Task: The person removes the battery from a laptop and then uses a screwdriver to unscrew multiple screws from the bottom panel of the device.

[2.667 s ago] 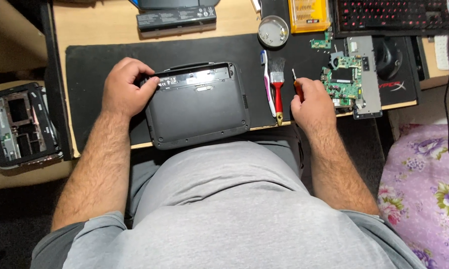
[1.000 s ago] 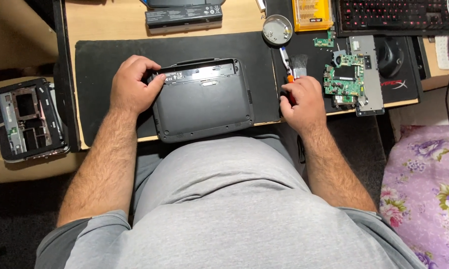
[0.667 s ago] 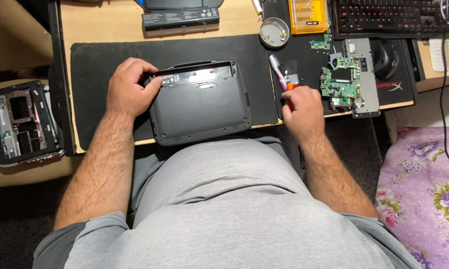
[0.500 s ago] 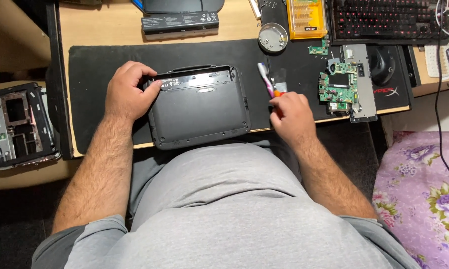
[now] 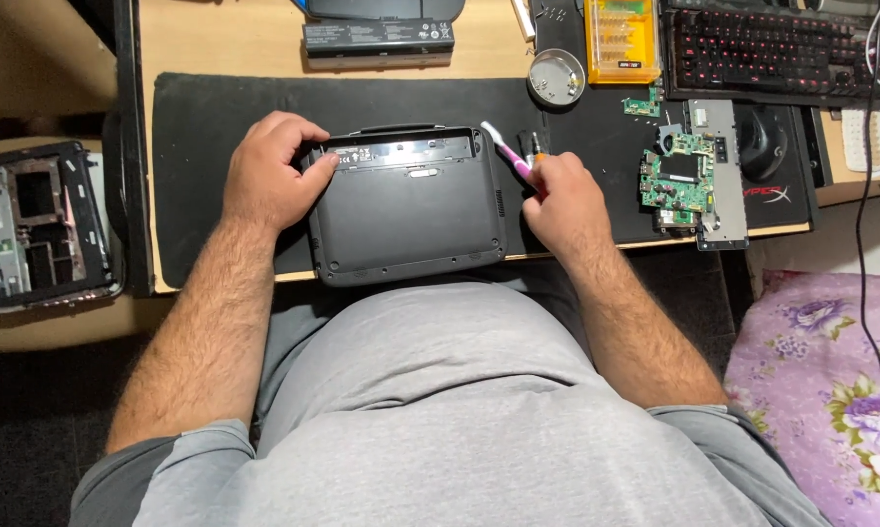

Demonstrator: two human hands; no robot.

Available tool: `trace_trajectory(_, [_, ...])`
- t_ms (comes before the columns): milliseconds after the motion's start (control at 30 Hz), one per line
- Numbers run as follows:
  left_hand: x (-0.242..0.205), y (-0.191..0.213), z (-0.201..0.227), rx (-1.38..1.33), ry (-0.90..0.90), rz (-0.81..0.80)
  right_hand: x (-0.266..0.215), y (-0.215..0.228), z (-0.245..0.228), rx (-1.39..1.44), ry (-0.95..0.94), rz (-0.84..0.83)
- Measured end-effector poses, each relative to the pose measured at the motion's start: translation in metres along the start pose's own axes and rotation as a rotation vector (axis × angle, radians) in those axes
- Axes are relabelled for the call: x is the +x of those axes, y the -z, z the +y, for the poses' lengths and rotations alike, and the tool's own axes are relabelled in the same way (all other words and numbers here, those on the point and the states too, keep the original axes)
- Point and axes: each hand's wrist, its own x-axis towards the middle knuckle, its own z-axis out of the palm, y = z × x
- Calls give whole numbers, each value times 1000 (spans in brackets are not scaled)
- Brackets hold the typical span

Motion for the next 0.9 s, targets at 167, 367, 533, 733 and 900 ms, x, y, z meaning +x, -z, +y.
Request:
trace_trajectory(167, [3,8,10,-8,1,-35,-4,16,-5,252,-45,107])
trace_trajectory(367, [8,14,16,-11,26,-96,38,48,-33,366,-36,144])
trace_trajectory(533, [9,14,16,-17,36,-102,127,37,-46,289,97,134])
trace_trajectory(733, [10,15,15,-28,34,-83,199,3,-62,203,-30,79])
trace_trajectory(900, [12,15,15,-54,61,-107,199,15,-101,257,-255,-27])
